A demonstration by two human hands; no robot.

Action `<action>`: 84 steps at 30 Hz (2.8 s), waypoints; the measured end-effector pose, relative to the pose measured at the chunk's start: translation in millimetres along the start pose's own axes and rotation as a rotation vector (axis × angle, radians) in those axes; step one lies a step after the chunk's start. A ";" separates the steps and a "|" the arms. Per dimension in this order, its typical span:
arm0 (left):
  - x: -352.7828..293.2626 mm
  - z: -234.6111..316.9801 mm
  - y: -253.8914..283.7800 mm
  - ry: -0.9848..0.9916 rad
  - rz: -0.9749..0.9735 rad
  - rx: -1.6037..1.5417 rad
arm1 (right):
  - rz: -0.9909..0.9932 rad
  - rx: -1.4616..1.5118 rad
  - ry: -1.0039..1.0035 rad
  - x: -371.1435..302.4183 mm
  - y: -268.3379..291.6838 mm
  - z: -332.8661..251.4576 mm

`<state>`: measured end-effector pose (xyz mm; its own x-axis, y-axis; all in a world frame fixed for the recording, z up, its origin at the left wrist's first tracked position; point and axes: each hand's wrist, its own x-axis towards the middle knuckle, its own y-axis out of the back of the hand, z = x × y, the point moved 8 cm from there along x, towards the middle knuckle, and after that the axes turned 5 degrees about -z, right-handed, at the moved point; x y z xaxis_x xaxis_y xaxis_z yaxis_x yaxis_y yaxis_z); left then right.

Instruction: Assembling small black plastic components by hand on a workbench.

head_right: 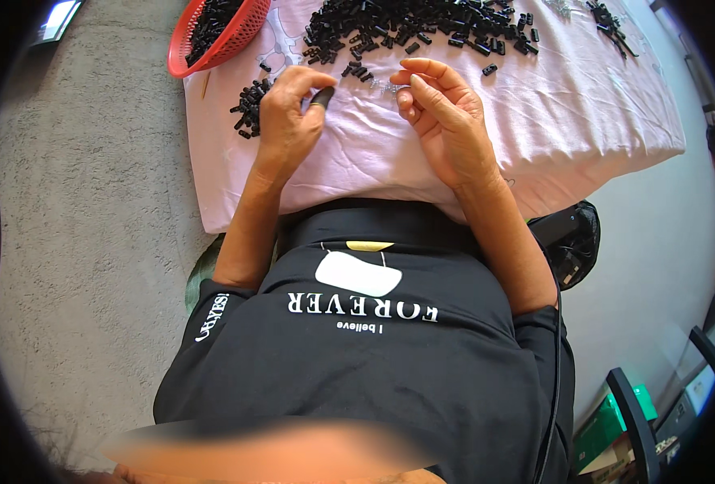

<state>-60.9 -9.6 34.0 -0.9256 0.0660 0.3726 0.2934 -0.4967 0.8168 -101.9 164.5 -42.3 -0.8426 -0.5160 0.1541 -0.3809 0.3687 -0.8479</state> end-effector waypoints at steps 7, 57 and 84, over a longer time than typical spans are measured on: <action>17.9 10.7 -28.7 -0.086 -0.038 0.014 | 0.165 -0.249 0.159 2.2 -3.1 -24.3; 12.0 2.4 -23.3 0.043 -0.034 -0.055 | 0.107 -0.294 0.256 0.1 -13.7 -13.9; 9.3 4.8 -21.2 0.036 -0.093 -0.094 | 0.117 -0.602 0.317 -4.5 -11.7 -14.9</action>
<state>-74.6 5.7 22.2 -0.9562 0.0851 0.2799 0.1841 -0.5688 0.8016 -99.4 174.1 -25.5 -0.9267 -0.2293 0.2978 -0.3486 0.8204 -0.4533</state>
